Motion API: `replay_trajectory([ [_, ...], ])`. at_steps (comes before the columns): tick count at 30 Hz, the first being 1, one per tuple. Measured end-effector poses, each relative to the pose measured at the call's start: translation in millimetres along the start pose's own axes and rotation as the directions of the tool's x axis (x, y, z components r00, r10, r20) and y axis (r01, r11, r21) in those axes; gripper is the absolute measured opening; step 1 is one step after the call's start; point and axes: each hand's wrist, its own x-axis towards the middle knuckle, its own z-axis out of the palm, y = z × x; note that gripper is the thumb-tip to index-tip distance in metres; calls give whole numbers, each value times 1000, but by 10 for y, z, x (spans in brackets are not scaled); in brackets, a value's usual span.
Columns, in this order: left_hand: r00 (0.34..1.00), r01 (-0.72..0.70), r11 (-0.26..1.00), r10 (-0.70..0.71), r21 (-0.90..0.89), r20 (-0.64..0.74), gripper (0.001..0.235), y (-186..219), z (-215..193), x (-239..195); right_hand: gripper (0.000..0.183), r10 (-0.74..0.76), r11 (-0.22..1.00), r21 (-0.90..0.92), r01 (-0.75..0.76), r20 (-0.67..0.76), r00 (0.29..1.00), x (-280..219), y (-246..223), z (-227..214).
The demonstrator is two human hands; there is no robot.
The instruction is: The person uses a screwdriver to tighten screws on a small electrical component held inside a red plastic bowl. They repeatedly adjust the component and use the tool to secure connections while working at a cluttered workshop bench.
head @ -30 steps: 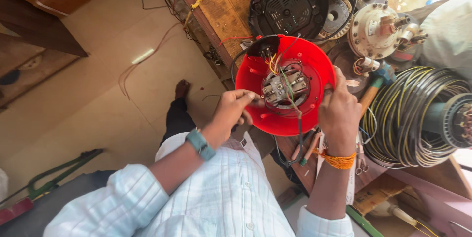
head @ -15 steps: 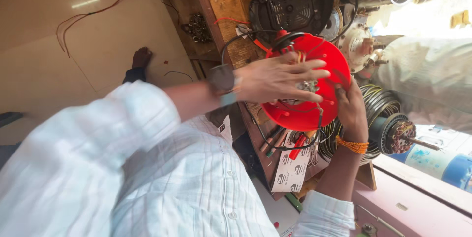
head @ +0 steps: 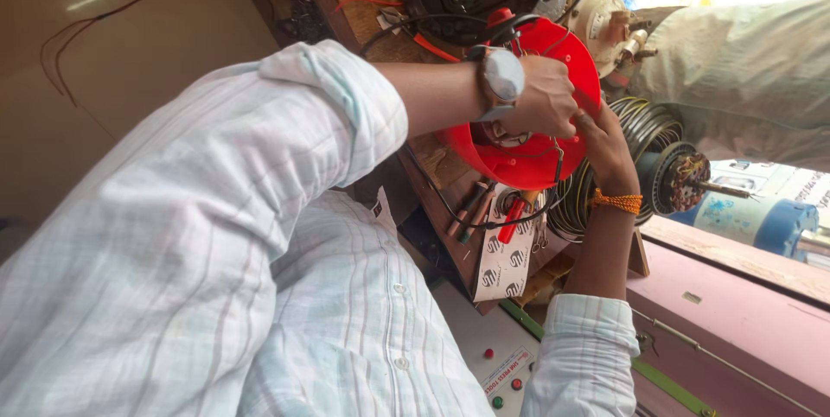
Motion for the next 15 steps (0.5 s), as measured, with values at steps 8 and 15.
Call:
replay_trajectory([
  [8,975,199,977,-191,-72,110,16,-8,-58,-159,37,37,997,72,-36,-25,999,36,114,-22],
  [15,848,335,941,-282,40,-449,24,164,-373,-621,37,-29,998,59,33,-69,997,56,202,44],
])
